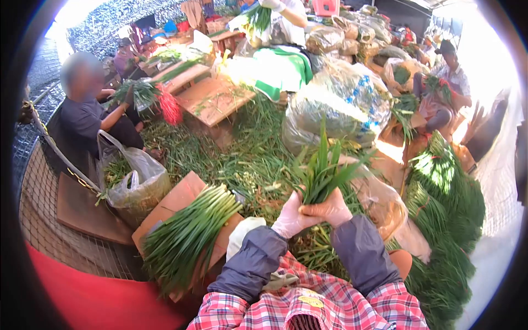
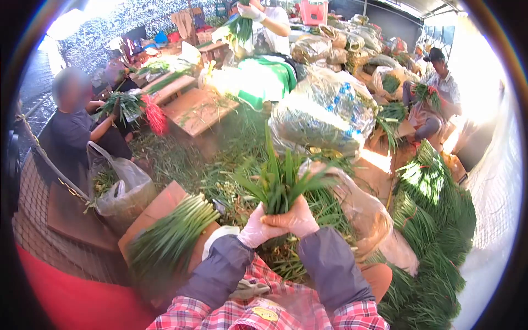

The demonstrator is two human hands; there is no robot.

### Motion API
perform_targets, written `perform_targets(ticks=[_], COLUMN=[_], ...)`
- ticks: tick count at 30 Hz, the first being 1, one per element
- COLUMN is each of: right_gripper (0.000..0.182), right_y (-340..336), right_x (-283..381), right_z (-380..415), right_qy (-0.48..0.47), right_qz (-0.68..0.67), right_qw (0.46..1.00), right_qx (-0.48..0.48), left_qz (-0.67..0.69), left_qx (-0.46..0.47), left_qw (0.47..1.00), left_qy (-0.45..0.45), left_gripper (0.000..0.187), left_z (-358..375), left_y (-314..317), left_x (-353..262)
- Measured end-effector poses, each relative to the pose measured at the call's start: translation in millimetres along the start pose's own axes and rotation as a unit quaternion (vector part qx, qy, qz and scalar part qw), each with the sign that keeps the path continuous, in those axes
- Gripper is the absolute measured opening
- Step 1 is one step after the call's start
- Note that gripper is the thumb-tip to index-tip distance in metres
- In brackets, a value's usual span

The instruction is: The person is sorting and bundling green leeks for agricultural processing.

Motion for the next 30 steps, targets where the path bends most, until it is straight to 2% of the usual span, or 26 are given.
perform_targets(ticks=[1, 2, 4, 5, 6, 8, 9, 10, 12, 14, 15, 16, 18, 19, 21, 22, 23, 24, 25, 26, 28, 30], right_gripper=[0.070, 0.067, 0.069, 0.050, 0.035, 0.031, 0.034, 0.036, 0.037, 0.036, 0.032, 0.028, 0.026, 0.026, 0.028, 0.029, 0.030, 0.032, 0.031, 0.031, 0.028, 0.040], right_y=[-7, -10, -14, -13, -26, -32, -42, -55, -75, -81, -87, -89, -92, -96, -97, -91, -85, -80, -72, -62, -40, -29], right_x=[-10, -23, -31, -15, -34, -9, -2, 8, 47, 99, 120, 139, 157, 161, 162, 155, 144, 130, 112, 91, 44, -21], right_z=[-4, -11, -18, -18, -23, -26, -34, -43, -51, -56, -62, -67, -68, -69, -57, -48, -38, -26, -16, -2, 34, 67], right_qy=[-0.028, -0.012, -0.006, 0.028, 0.061, 0.036, 0.019, -0.001, 0.023, 0.001, -0.041, -0.083, -0.122, -0.133, -0.151, -0.163, -0.175, -0.186, -0.181, -0.175, -0.118, 0.026], right_qz=[0.014, -0.038, 0.103, 0.151, 0.060, -0.034, -0.042, -0.050, -0.049, -0.060, -0.050, -0.041, -0.074, -0.083, -0.062, -0.077, -0.094, -0.110, -0.116, -0.124, -0.091, -0.051], right_qw=[0.999, 0.999, 0.993, 0.985, 0.990, 0.986, 0.985, 0.984, 0.970, 0.966, 0.967, 0.967, 0.955, 0.950, 0.933, 0.929, 0.925, 0.920, 0.927, 0.933, 0.945, 0.977], right_qx=[-0.023, -0.037, -0.048, -0.074, -0.115, -0.158, -0.165, -0.172, -0.238, -0.253, -0.245, -0.236, -0.261, -0.270, -0.321, -0.322, -0.324, -0.327, -0.308, -0.290, -0.291, -0.207], left_qz=[-0.141, -0.313, -0.480, -0.428, -0.517, -0.521, -0.596, -0.640, -0.606, -0.532, -0.449, -0.446, -0.543, -0.555, -0.579, -0.570, -0.481, -0.389, -0.300, -0.216, 0.045, 0.119], left_qx=[-0.003, -0.007, -0.008, -0.072, -0.076, -0.054, -0.065, -0.074, -0.047, -0.064, -0.091, -0.096, -0.113, -0.124, -0.149, -0.105, -0.079, -0.038, -0.018, 0.015, -0.001, -0.042], left_qw=[0.986, 0.943, 0.867, 0.877, 0.817, 0.837, 0.782, 0.757, 0.791, 0.844, 0.889, 0.889, 0.826, 0.813, 0.787, 0.786, 0.866, 0.920, 0.947, 0.950, 0.934, 0.924], left_qy=[0.094, 0.117, 0.136, 0.206, 0.245, 0.159, 0.172, 0.114, 0.066, 0.019, 0.020, 0.031, 0.101, 0.121, 0.153, 0.216, 0.110, 0.002, -0.113, -0.224, -0.354, -0.361], left_gripper=[0.048, 0.071, 0.081, 0.088, 0.095, 0.098, 0.099, 0.095, 0.087, 0.079, 0.072, 0.068, 0.063, 0.062, 0.060, 0.065, 0.073, 0.077, 0.081, 0.084, 0.088, 0.097], left_z=[5, 1, -9, -3, 1, 0, 6, 10, 19, 24, 26, 28, 32, 37, 53, 58, 67, 76, 89, 104, 119, 120], left_y=[2, 1, -14, -16, -15, -36, -45, -59, -68, -71, -68, -59, -47, -36, -16, -16, -13, -5, 3, 12, -1, -9], left_x=[-6, -8, 1, -5, -4, 17, 13, 14, -3, -34, -53, -75, -109, -119, -124, -110, -80, -46, -13, 19, 82, 98])
Point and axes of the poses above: each hand's wrist, its own z-axis away from the middle knuckle, its own y-axis out of the palm, x = y × z, the point moved 8 cm from there along -z, towards the middle knuckle, and after that the axes turned 8 degrees about -x, right-handed, at the moved point
